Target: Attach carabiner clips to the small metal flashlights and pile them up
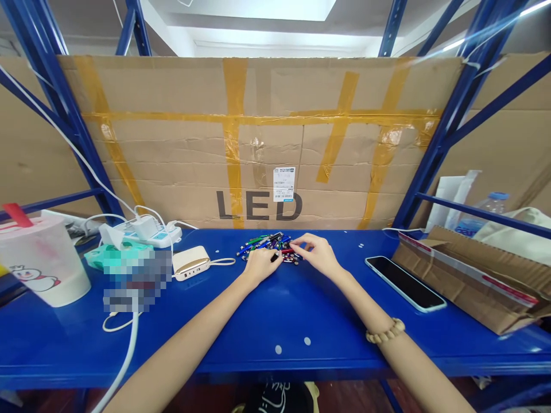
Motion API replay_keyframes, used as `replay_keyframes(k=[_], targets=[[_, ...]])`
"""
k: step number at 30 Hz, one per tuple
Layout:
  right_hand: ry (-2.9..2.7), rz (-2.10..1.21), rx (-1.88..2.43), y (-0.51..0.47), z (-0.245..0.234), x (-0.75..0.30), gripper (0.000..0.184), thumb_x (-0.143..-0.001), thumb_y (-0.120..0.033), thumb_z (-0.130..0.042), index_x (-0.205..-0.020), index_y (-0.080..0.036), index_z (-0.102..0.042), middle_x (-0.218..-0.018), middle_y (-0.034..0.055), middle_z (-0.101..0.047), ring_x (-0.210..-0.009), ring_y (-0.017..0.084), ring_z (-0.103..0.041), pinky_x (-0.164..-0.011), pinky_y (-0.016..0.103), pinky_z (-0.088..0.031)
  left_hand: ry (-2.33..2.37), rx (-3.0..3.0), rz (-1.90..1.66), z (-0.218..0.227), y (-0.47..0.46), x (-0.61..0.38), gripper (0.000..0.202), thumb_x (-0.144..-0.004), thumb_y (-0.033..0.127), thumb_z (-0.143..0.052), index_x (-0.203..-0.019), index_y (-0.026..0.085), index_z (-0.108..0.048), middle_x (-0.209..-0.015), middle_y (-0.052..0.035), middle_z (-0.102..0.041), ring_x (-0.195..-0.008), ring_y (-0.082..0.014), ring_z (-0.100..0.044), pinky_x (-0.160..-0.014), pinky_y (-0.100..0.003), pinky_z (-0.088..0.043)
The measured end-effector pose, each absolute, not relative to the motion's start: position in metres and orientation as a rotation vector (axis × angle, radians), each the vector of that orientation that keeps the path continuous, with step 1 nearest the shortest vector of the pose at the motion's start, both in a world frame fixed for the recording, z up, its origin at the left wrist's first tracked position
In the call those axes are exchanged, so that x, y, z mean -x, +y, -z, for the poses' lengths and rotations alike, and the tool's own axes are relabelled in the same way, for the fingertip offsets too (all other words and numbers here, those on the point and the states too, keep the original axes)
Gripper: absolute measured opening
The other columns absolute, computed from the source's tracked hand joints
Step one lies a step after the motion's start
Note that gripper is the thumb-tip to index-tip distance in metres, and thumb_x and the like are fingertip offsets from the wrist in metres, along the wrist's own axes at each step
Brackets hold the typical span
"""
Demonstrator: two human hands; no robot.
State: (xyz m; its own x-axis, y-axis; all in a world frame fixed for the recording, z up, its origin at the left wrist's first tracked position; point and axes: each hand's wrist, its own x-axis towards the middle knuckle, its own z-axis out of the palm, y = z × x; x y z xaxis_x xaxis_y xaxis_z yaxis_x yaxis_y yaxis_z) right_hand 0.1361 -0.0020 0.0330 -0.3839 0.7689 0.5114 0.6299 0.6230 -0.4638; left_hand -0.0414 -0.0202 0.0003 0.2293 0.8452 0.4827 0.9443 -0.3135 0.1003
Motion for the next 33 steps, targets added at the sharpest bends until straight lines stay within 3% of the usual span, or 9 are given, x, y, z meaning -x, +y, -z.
replay_keyframes(k=[4, 7, 15, 26, 33], targets=[[-2.218, -0.155, 1.316, -0.002, -0.037, -0.143, 0.016, -0.068, -0.039, -0.069, -0.064, -0.023, -0.068, -0.078, 0.0002, -0.065, -0.071, 0.019, -0.059, -0.052, 0.024, -0.032, -1.574, 2.352, 0.719, 0.001, -0.020, 0.041, 0.033, -0.091, 0.032, -0.047, -0.065, 0.013, -0.055, -0.061, 0.0013, -0.056, -0.057, -0.0097, -0.054, -0.058, -0.024, -0.045], [-2.305, -0.164, 1.417, -0.002, -0.034, -0.142, 0.013, -0.063, -0.037, -0.073, -0.062, -0.025, -0.068, -0.075, -0.0002, -0.066, -0.073, 0.020, -0.059, -0.052, 0.024, -0.029, -1.473, 2.419, 0.722, 0.003, -0.019, 0.041, 0.032, -0.089, 0.031, -0.049, -0.064, 0.013, -0.054, -0.061, 0.0016, -0.055, -0.057, -0.0095, -0.053, -0.059, -0.024, -0.045], [-2.353, -0.255, 1.356, 0.001, -0.025, -0.139, 0.004, -0.070, -0.029, -0.068, -0.066, -0.026, -0.069, -0.082, -0.0037, -0.067, -0.072, 0.014, -0.059, -0.052, 0.022, -0.030, -1.340, 2.513, 0.734, 0.008, -0.017, 0.042, 0.029, -0.088, 0.033, -0.051, -0.069, 0.012, -0.056, -0.063, 0.0008, -0.057, -0.059, -0.0103, -0.054, -0.061, -0.026, -0.047], [-2.123, -0.436, 0.807, -0.004, -0.025, -0.125, 0.034, -0.076, -0.049, -0.059, -0.077, -0.016, -0.068, -0.085, 0.0062, -0.063, -0.053, 0.010, -0.056, -0.051, 0.023, -0.046, -1.521, 2.462, 0.670, 0.003, -0.018, 0.043, 0.026, -0.088, 0.033, -0.051, -0.076, 0.012, -0.059, -0.071, -0.0013, -0.060, -0.065, -0.0117, -0.057, -0.064, -0.028, -0.048], [-2.156, -0.443, 0.658, -0.005, -0.021, -0.123, 0.025, -0.080, -0.040, -0.058, -0.078, -0.018, -0.070, -0.084, 0.0060, -0.063, -0.059, 0.010, -0.056, -0.052, 0.022, -0.046, -1.639, 2.450, 0.617, 0.001, -0.019, 0.044, 0.027, -0.090, 0.035, -0.049, -0.079, 0.012, -0.060, -0.074, -0.0021, -0.061, -0.069, -0.0127, -0.058, -0.068, -0.030, -0.049]])
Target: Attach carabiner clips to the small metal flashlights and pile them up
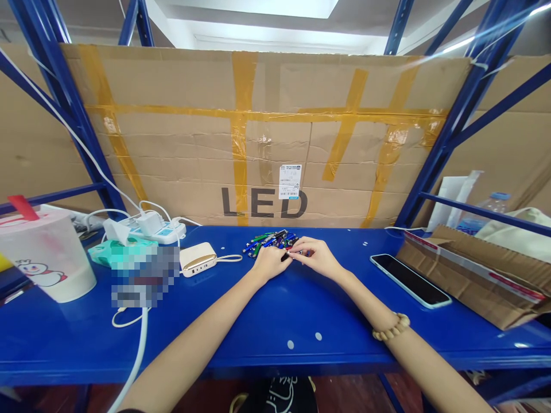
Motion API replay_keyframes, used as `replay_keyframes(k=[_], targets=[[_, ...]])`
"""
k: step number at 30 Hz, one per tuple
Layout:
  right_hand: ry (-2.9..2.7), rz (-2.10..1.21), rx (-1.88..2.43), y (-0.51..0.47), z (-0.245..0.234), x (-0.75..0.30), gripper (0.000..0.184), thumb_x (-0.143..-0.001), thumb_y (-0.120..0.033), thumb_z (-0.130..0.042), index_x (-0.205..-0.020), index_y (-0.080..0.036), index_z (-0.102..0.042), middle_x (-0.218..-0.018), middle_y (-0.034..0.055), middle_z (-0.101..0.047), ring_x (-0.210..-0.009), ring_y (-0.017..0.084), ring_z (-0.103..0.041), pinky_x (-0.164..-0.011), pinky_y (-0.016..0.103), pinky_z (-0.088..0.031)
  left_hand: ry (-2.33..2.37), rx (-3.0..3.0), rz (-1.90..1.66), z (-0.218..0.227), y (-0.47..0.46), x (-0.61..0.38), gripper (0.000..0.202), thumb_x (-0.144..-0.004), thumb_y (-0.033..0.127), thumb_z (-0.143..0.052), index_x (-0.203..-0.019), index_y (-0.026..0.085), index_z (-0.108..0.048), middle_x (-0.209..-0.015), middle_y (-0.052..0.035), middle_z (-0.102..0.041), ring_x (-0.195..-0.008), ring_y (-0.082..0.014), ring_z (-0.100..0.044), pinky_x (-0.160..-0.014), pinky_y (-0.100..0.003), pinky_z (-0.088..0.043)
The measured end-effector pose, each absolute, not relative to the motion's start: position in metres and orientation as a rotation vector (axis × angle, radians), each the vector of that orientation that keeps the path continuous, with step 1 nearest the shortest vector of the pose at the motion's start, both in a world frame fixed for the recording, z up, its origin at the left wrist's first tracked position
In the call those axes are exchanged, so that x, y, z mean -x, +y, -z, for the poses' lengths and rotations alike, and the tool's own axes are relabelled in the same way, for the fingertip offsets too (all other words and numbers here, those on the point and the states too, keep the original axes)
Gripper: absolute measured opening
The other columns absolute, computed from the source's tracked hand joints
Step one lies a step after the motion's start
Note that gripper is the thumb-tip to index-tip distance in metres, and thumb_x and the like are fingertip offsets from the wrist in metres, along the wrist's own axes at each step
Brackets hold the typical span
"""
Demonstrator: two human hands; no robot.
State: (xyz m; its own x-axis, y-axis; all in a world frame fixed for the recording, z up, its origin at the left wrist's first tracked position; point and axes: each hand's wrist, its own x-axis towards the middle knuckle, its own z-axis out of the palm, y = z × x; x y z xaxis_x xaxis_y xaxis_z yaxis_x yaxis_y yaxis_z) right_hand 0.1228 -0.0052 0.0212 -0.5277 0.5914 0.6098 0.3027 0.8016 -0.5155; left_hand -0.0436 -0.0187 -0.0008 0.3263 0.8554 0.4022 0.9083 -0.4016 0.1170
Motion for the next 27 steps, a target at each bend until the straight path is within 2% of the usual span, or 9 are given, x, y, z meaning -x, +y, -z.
replay_keyframes(k=[6, 14, 20, 27], targets=[[-2.216, -0.354, 0.639, -0.007, -0.021, -0.124, 0.017, -0.081, -0.031, -0.058, -0.084, -0.020, -0.071, -0.087, 0.0047, -0.063, -0.074, 0.014, -0.059, -0.061, 0.023, -0.047, -1.694, 2.441, 0.592, 0.000, -0.018, 0.044, 0.028, -0.089, 0.035, -0.049, -0.079, 0.012, -0.060, -0.075, -0.0024, -0.061, -0.071, -0.0133, -0.059, -0.069, -0.031, -0.048], [-2.263, -0.287, 0.648, -0.011, -0.024, -0.125, 0.016, -0.081, -0.029, -0.056, -0.084, -0.021, -0.070, -0.088, 0.0045, -0.063, -0.076, 0.014, -0.059, -0.061, 0.023, -0.046, -1.703, 2.448, 0.595, 0.000, -0.018, 0.044, 0.026, -0.089, 0.034, -0.050, -0.079, 0.012, -0.059, -0.076, -0.0023, -0.061, -0.071, -0.0130, -0.058, -0.070, -0.031, -0.048], [-2.291, -0.279, 0.730, -0.014, -0.024, -0.123, 0.016, -0.078, -0.027, -0.057, -0.089, -0.021, -0.067, -0.092, 0.0026, -0.061, -0.057, 0.007, -0.054, -0.057, 0.022, -0.045, -1.694, 2.451, 0.638, 0.000, -0.018, 0.045, 0.021, -0.087, 0.032, -0.053, -0.083, 0.012, -0.061, -0.077, -0.0024, -0.061, -0.070, -0.0127, -0.058, -0.069, -0.030, -0.048], [-2.212, -0.169, 1.033, -0.007, -0.032, -0.133, 0.016, -0.082, -0.034, -0.055, -0.087, -0.024, -0.066, -0.094, 0.0002, -0.062, -0.059, 0.008, -0.055, -0.056, 0.022, -0.039, -1.746, 2.355, 0.708, 0.000, -0.019, 0.042, 0.030, -0.090, 0.035, -0.048, -0.072, 0.012, -0.058, -0.069, -0.0009, -0.059, -0.064, -0.0116, -0.057, -0.065, -0.028, -0.048]])
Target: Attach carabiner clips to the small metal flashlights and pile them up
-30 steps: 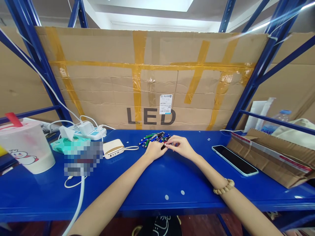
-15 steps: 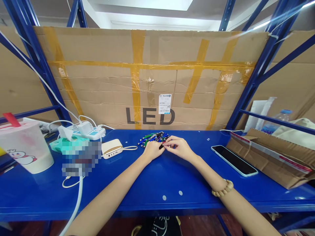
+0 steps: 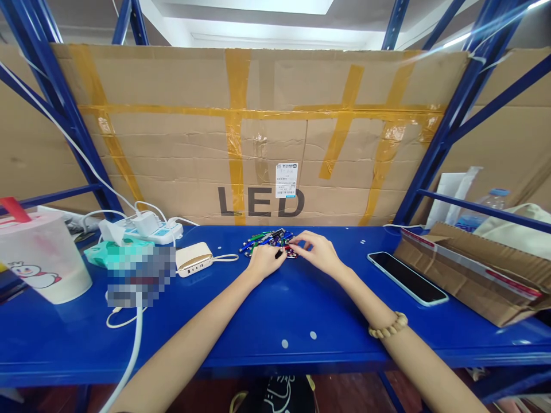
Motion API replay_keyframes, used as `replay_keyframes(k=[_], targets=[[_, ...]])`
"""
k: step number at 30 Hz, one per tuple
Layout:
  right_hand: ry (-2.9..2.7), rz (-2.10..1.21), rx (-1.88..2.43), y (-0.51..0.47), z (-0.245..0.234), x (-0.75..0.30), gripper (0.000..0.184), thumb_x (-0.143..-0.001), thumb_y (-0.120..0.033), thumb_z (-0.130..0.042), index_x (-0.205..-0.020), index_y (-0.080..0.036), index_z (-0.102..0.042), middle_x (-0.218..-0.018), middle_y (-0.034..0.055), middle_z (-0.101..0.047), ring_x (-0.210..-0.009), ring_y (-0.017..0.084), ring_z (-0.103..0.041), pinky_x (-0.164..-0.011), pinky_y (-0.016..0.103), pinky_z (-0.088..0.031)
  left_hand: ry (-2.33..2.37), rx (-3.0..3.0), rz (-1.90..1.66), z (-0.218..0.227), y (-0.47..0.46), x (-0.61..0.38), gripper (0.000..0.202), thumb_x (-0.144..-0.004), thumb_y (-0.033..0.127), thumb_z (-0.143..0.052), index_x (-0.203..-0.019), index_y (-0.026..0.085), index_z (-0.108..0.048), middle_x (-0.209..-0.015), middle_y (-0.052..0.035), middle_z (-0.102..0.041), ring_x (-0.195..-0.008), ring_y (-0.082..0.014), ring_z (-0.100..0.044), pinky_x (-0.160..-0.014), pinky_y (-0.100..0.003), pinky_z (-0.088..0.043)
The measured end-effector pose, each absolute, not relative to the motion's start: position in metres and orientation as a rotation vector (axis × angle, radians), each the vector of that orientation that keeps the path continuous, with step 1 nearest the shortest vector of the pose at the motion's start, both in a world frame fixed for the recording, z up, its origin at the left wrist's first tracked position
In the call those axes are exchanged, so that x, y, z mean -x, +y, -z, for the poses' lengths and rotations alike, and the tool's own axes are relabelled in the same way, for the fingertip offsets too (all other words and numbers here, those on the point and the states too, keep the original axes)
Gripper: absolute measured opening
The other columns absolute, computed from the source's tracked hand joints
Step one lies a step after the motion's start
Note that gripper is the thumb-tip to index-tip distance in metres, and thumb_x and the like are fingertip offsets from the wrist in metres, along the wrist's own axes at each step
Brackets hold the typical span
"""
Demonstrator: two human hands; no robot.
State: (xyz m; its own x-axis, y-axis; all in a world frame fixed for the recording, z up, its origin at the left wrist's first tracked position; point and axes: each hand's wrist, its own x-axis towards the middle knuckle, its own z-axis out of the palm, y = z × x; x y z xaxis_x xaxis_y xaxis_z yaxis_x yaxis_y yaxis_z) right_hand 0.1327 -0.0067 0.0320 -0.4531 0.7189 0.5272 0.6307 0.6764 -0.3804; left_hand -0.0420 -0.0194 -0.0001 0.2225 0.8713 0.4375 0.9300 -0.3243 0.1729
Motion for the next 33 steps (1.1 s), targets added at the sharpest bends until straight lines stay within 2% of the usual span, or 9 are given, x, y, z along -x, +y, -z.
replay_keyframes(k=[5, 12, 19, 23, 27, 33], targets=[[-2.250, -0.083, 1.293, 0.005, -0.029, -0.145, 0.011, -0.077, -0.030, -0.063, -0.085, -0.026, -0.069, -0.096, -0.0001, -0.063, -0.060, 0.011, -0.056, -0.050, 0.022, -0.033, -1.744, 2.316, 0.747, 0.000, -0.021, 0.041, 0.032, -0.090, 0.037, -0.048, -0.071, 0.013, -0.058, -0.066, -0.0006, -0.059, -0.063, -0.0115, -0.056, -0.065, -0.028, -0.047], [-2.392, -0.045, 1.380, 0.011, -0.017, -0.147, 0.010, -0.078, -0.026, -0.061, -0.082, -0.028, -0.070, -0.092, 0.0009, -0.065, -0.080, 0.017, -0.059, -0.053, 0.022, -0.035, -1.730, 2.317, 0.749, 0.000, -0.020, 0.041, 0.034, -0.089, 0.037, -0.048, -0.068, 0.013, -0.057, -0.063, 0.0000, -0.057, -0.059, -0.0108, -0.054, -0.062, -0.027, -0.046], [-2.424, -0.121, 1.305, 0.009, -0.017, -0.144, 0.014, -0.079, -0.028, -0.061, -0.091, -0.031, -0.068, -0.099, -0.0014, -0.062, -0.074, 0.013, -0.058, -0.056, 0.022, -0.037, -1.728, 2.323, 0.750, -0.001, -0.021, 0.041, 0.034, -0.090, 0.037, -0.048, -0.068, 0.013, -0.057, -0.063, 0.0004, -0.057, -0.060, -0.0112, -0.055, -0.064, -0.027, -0.046], [-2.393, -0.172, 1.273, 0.008, -0.017, -0.142, 0.008, -0.077, -0.025, -0.063, -0.083, -0.028, -0.069, -0.096, -0.0014, -0.063, -0.072, 0.013, -0.058, -0.057, 0.022, -0.037, -1.711, 2.314, 0.777, 0.000, -0.020, 0.041, 0.034, -0.089, 0.036, -0.049, -0.067, 0.013, -0.056, -0.061, 0.0009, -0.057, -0.059, -0.0108, -0.055, -0.063, -0.027, -0.046], [-2.320, -0.249, 1.252, 0.011, -0.015, -0.144, 0.005, -0.074, -0.023, -0.064, -0.076, -0.024, -0.069, -0.083, -0.0006, -0.066, -0.067, 0.015, -0.058, -0.055, 0.024, -0.039, -1.665, 2.300, 0.823, 0.001, -0.020, 0.042, 0.034, -0.089, 0.035, -0.049, -0.064, 0.013, -0.055, -0.058, 0.0022, -0.054, -0.054, -0.0095, -0.052, -0.059, -0.025, -0.046], [-2.134, -0.436, 1.101, 0.014, -0.016, -0.139, 0.010, -0.073, -0.020, -0.063, -0.079, -0.016, -0.069, -0.075, 0.0026, -0.068, -0.064, 0.015, -0.062, -0.061, 0.024, -0.048, -1.521, 2.268, 0.931, 0.004, -0.018, 0.043, 0.029, -0.089, 0.029, -0.050, -0.066, 0.012, -0.053, -0.064, 0.0010, -0.055, -0.061, -0.0097, -0.053, -0.061, -0.025, -0.046]])
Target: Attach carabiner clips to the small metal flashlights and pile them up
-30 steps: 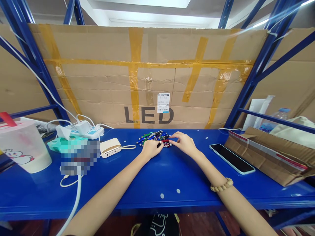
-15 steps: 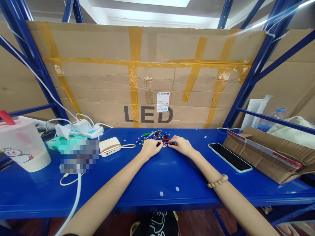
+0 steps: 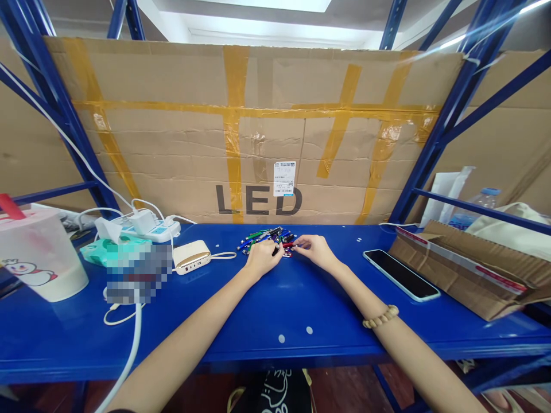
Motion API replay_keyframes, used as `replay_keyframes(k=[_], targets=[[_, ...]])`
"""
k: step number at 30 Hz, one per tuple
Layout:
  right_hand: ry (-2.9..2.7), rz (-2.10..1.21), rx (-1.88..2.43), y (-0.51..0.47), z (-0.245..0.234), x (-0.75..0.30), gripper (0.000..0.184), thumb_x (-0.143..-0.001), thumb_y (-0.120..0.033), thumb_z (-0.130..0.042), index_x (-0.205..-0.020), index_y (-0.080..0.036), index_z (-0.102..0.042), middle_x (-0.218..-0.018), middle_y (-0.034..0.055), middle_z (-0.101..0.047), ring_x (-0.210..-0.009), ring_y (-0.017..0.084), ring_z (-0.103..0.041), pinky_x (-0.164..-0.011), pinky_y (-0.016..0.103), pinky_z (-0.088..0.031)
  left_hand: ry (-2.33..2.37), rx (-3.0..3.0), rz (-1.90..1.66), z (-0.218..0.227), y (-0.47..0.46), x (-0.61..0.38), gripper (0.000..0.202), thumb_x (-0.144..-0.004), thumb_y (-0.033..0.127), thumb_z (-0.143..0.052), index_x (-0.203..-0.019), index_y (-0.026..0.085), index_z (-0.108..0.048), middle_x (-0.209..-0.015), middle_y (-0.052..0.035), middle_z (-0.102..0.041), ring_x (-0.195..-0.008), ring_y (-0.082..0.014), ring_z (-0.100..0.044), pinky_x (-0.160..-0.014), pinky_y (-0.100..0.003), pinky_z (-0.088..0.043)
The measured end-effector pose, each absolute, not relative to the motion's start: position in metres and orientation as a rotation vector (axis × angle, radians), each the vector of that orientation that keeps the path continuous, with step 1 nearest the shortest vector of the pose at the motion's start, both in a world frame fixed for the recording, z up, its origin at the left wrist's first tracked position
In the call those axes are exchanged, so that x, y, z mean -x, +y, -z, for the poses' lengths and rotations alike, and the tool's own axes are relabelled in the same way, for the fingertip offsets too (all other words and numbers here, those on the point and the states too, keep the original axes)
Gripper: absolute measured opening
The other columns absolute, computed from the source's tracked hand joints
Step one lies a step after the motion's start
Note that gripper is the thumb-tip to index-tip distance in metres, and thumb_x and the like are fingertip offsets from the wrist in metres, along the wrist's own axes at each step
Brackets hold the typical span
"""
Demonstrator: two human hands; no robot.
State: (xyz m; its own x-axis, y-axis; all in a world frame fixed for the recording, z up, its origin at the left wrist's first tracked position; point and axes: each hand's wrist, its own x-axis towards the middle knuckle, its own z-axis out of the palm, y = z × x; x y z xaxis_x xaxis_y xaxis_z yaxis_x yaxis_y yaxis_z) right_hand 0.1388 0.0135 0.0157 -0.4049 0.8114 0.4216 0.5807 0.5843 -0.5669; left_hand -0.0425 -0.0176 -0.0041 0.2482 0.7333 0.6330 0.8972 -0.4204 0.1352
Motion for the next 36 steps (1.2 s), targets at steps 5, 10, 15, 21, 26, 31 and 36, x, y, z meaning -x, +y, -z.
replay_keyframes(k=[5, 10, 15, 21, 26, 31, 36], targets=[[-1.960, -0.569, 0.990, 0.008, -0.019, -0.130, 0.018, -0.069, -0.026, -0.067, -0.081, -0.013, -0.071, -0.077, 0.0060, -0.069, -0.067, 0.018, -0.064, -0.065, 0.026, -0.051, -1.446, 2.236, 1.009, 0.007, -0.014, 0.044, 0.023, -0.089, 0.025, -0.050, -0.071, 0.012, -0.055, -0.069, 0.0000, -0.056, -0.066, -0.0108, -0.055, -0.062, -0.025, -0.047], [-1.840, -0.717, 0.931, 0.007, -0.020, -0.129, 0.024, -0.071, -0.034, -0.063, -0.080, -0.013, -0.071, -0.083, 0.0084, -0.069, -0.074, 0.022, -0.065, -0.071, 0.032, -0.053, -1.437, 2.244, 1.039, 0.010, -0.013, 0.046, 0.022, -0.089, 0.025, -0.050, -0.072, 0.011, -0.055, -0.069, 0.0003, -0.056, -0.063, -0.0098, -0.054, -0.059, -0.024, -0.047], [-1.772, -0.952, 0.873, 0.008, -0.018, -0.125, 0.037, -0.063, -0.036, -0.070, -0.091, -0.011, -0.069, -0.087, 0.0095, -0.069, -0.081, 0.023, -0.065, -0.077, 0.034, -0.053, -1.429, 2.309, 0.999, 0.011, -0.014, 0.045, 0.025, -0.089, 0.027, -0.051, -0.070, 0.011, -0.055, -0.067, 0.0010, -0.055, -0.059, -0.0091, -0.053, -0.058, -0.024, -0.046], [-1.711, -1.115, 0.813, 0.003, -0.017, -0.118, 0.045, -0.060, -0.044, -0.072, -0.092, -0.012, -0.070, -0.088, 0.0096, -0.069, -0.082, 0.022, -0.064, -0.078, 0.035, -0.052, -1.484, 2.363, 0.927, 0.010, -0.014, 0.045, 0.028, -0.088, 0.028, -0.053, -0.066, 0.011, -0.053, -0.063, 0.0020, -0.054, -0.056, -0.0086, -0.052, -0.058, -0.023, -0.046], [-1.746, -1.117, 0.792, -0.004, -0.017, -0.114, 0.037, -0.060, -0.040, -0.073, -0.085, -0.012, -0.071, -0.083, 0.0082, -0.068, -0.073, 0.018, -0.063, -0.069, 0.031, -0.051, -1.529, 2.394, 0.881, 0.008, -0.016, 0.045, 0.024, -0.088, 0.027, -0.052, -0.070, 0.011, -0.055, -0.064, 0.0017, -0.055, -0.058, -0.0090, -0.053, -0.059, -0.024, -0.047], [-1.789, -1.061, 0.779, -0.005, -0.019, -0.114, 0.031, -0.062, -0.037, -0.072, -0.081, -0.013, -0.071, -0.078, 0.0069, -0.068, -0.068, 0.016, -0.060, -0.065, 0.029, -0.049, -1.533, 2.438, 0.830, 0.006, -0.019, 0.044, 0.024, -0.088, 0.028, -0.053, -0.071, 0.011, -0.057, -0.066, 0.0009, -0.057, -0.060, -0.0097, -0.055, -0.061, -0.025, -0.047], [-1.863, -0.987, 0.772, -0.002, -0.019, -0.117, 0.027, -0.060, -0.036, -0.072, -0.074, -0.013, -0.071, -0.075, 0.0074, -0.068, -0.065, 0.017, -0.060, -0.061, 0.029, -0.047, -1.600, 2.429, 0.762, 0.003, -0.022, 0.044, 0.023, -0.088, 0.030, -0.053, -0.076, 0.011, -0.059, -0.071, -0.0007, -0.060, -0.065, -0.0113, -0.057, -0.065, -0.028, -0.049]])
